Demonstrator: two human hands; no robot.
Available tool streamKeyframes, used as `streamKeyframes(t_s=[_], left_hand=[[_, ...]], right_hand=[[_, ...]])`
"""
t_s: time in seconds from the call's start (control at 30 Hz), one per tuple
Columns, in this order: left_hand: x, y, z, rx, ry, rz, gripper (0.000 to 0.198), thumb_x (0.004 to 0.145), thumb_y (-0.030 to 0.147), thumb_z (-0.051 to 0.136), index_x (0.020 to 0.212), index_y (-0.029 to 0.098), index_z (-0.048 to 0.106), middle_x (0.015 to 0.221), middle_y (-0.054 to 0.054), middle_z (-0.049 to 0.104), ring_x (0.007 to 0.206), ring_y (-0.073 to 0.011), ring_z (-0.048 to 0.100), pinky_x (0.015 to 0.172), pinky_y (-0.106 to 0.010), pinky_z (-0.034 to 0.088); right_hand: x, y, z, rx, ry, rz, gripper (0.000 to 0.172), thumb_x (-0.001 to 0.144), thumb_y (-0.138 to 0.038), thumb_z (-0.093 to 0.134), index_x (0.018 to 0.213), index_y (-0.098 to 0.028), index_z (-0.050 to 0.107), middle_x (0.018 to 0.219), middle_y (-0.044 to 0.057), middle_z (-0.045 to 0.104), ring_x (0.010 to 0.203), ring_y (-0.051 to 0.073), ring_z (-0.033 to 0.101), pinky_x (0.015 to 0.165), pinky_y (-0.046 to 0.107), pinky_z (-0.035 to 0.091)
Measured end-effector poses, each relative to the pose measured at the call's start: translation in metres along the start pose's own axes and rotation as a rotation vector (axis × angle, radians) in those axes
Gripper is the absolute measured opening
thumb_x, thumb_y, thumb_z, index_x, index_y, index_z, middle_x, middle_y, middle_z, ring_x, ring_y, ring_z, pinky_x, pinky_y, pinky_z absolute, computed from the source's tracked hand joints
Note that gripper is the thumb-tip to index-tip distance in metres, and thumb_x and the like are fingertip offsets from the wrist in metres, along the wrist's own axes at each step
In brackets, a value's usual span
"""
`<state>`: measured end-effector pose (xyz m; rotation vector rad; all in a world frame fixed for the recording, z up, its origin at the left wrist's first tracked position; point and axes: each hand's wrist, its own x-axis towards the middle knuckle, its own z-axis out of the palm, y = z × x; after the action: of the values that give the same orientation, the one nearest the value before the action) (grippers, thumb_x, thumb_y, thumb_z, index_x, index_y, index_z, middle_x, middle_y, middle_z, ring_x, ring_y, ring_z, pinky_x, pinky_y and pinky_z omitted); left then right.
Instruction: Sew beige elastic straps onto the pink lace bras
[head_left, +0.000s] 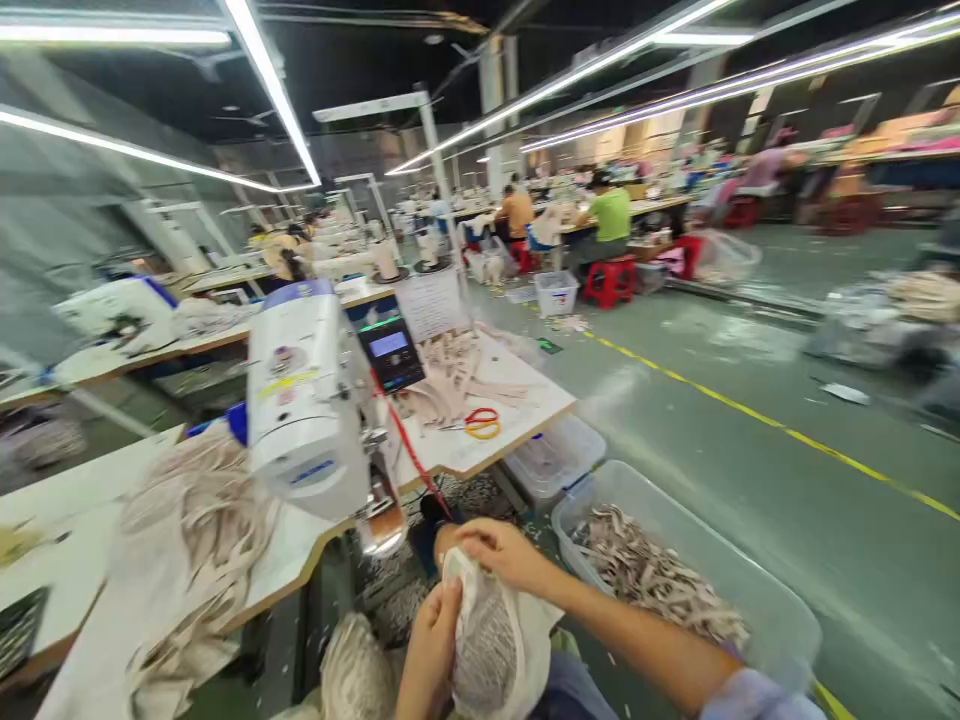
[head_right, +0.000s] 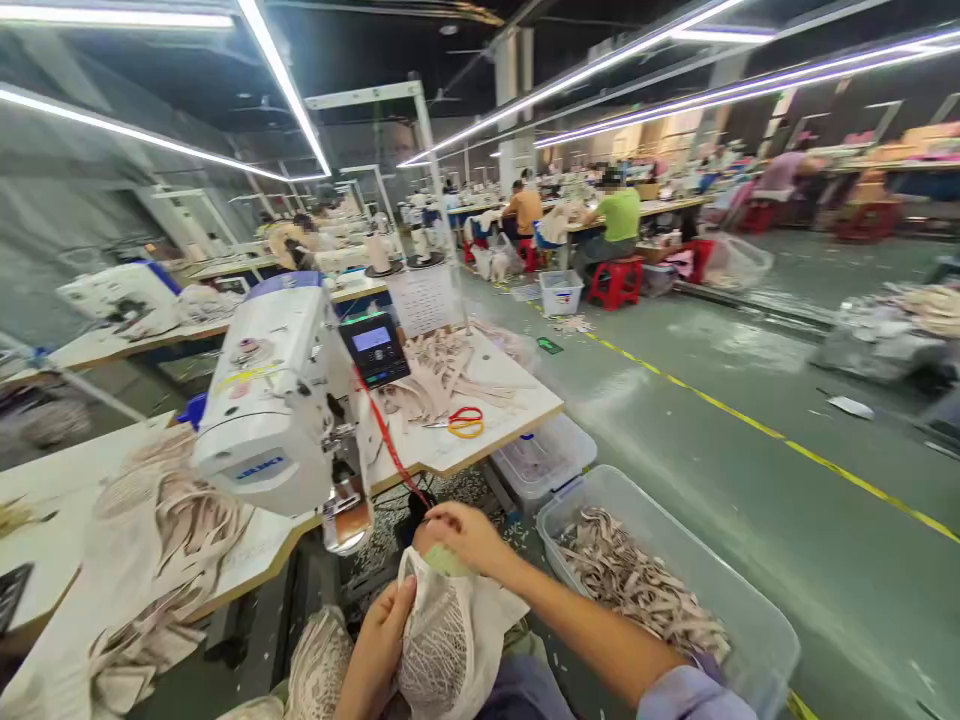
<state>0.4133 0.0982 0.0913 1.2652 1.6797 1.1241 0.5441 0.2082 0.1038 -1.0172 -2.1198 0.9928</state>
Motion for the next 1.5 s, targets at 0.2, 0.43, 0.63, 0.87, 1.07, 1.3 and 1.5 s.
streamKeyframes(t_s=[0.2, 0.43, 0.63, 0.87, 1.07, 1.3, 1.5], left_hand=[[0.020, -0.036, -0.017, -0.158, -0.017, -0.228, 0.072, 0.062, 0.090, 0.053, 0.060, 0.019, 0.050, 0.060, 0.003, 0.045, 0.061, -0.0139, 0.040, 0.057, -0.025, 0.034], [0.027, -0.060, -0.014, -0.116, -0.056, -0.212, 0.070, 0.076, 0.085, 0.044, 0.066, 0.017, 0.056, 0.066, 0.000, 0.048, 0.069, -0.0167, 0.043, 0.064, -0.026, 0.036], [0.032, -0.057, -0.023, -0.056, -0.072, -0.206, 0.066, 0.077, 0.081, 0.048, 0.067, 0.017, 0.060, 0.066, -0.002, 0.053, 0.072, -0.0193, 0.049, 0.067, -0.027, 0.041], [0.042, -0.015, -0.043, -0.199, -0.094, -0.187, 0.067, 0.078, 0.080, 0.048, 0.062, 0.016, 0.059, 0.058, 0.001, 0.046, 0.058, -0.0139, 0.042, 0.056, -0.025, 0.038], [0.025, 0.026, -0.063, -0.275, 0.003, -0.253, 0.058, 0.074, 0.072, 0.062, 0.061, 0.016, 0.060, 0.060, 0.000, 0.051, 0.059, -0.0128, 0.043, 0.054, -0.024, 0.037], [0.009, 0.028, -0.070, -0.342, -0.179, -0.290, 0.047, 0.078, 0.063, 0.066, 0.075, 0.015, 0.064, 0.065, 0.000, 0.055, 0.059, -0.0119, 0.044, 0.056, -0.023, 0.037], [0.002, 0.020, -0.063, -0.215, -0.187, -0.201, 0.050, 0.087, 0.060, 0.053, 0.060, 0.019, 0.043, 0.058, 0.005, 0.035, 0.055, -0.0090, 0.029, 0.050, -0.023, 0.024]], right_hand=[[0.129, 0.030, -0.023, -0.163, 0.046, 0.111, 0.031, 0.100, -0.036, 0.044, 0.112, -0.020, 0.068, 0.096, 0.007, 0.071, 0.093, 0.021, 0.065, 0.082, 0.033, 0.052], [0.272, 0.043, -0.004, -0.319, 0.077, 0.279, 0.032, 0.096, -0.035, 0.060, 0.122, -0.016, 0.060, 0.128, 0.011, 0.059, 0.113, 0.024, 0.060, 0.097, 0.048, 0.050], [0.299, 0.058, -0.010, -0.126, -0.042, 0.311, 0.030, 0.095, -0.036, 0.060, 0.117, -0.016, 0.062, 0.118, 0.008, 0.063, 0.102, 0.021, 0.063, 0.088, 0.043, 0.054], [0.234, 0.041, -0.027, 0.557, -0.202, 0.153, 0.028, 0.092, -0.045, 0.058, 0.094, -0.018, 0.065, 0.084, 0.004, 0.066, 0.058, 0.010, 0.052, 0.051, 0.023, 0.046], [0.101, 0.025, 0.007, 0.930, -0.428, 0.209, 0.033, 0.067, -0.046, 0.082, 0.071, -0.021, 0.062, 0.079, 0.001, 0.065, 0.059, 0.010, 0.056, 0.052, 0.021, 0.047], [0.034, -0.006, 0.021, 1.086, -0.484, 0.062, 0.024, 0.078, -0.026, 0.077, 0.061, -0.020, 0.062, 0.073, 0.002, 0.065, 0.069, 0.013, 0.057, 0.067, 0.025, 0.048], [0.012, -0.014, 0.037, 1.422, -0.775, 0.631, 0.051, 0.063, -0.062, 0.080, 0.091, -0.021, 0.068, 0.091, 0.004, 0.069, 0.076, 0.016, 0.063, 0.070, 0.029, 0.050]])
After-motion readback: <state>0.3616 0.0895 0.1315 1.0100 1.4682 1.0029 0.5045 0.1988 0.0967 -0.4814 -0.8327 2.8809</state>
